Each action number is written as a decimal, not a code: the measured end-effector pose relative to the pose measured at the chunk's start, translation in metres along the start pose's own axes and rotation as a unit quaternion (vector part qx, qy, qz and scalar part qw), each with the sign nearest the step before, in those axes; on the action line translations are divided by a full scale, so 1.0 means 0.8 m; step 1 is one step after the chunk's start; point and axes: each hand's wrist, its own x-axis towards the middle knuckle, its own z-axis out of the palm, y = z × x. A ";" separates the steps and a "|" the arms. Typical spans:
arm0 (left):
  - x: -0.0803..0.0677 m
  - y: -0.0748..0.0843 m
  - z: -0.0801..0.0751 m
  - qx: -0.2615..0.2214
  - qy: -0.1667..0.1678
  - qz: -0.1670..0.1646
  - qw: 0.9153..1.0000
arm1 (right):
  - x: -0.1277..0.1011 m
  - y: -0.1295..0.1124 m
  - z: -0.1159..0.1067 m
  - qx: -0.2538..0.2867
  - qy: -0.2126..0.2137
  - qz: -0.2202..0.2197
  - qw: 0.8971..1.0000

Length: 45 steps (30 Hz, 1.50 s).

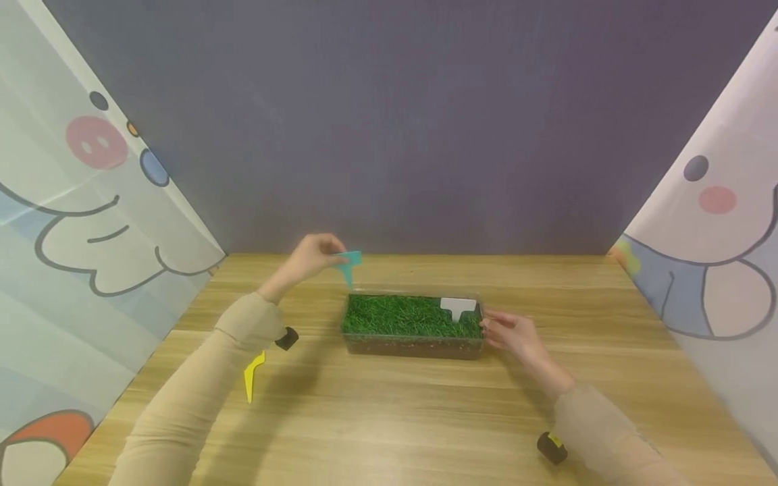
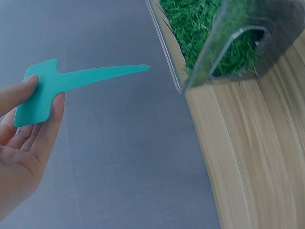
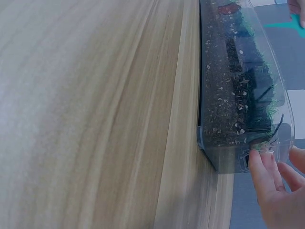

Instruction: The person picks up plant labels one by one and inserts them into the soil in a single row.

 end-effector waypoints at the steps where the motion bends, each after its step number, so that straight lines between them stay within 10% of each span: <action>1: 0.000 0.001 0.002 -0.002 -0.002 0.003 1.000 | 0.001 0.002 -0.001 0.005 -0.001 -0.001 1.000; 23: 0.009 0.031 0.050 -0.061 -0.032 0.051 0.996 | -0.032 -0.051 0.035 -0.051 0.019 0.007 0.998; 45: 0.020 0.054 0.100 -0.095 -0.079 0.066 0.990 | -0.023 -0.033 0.021 0.006 -0.003 -0.006 1.000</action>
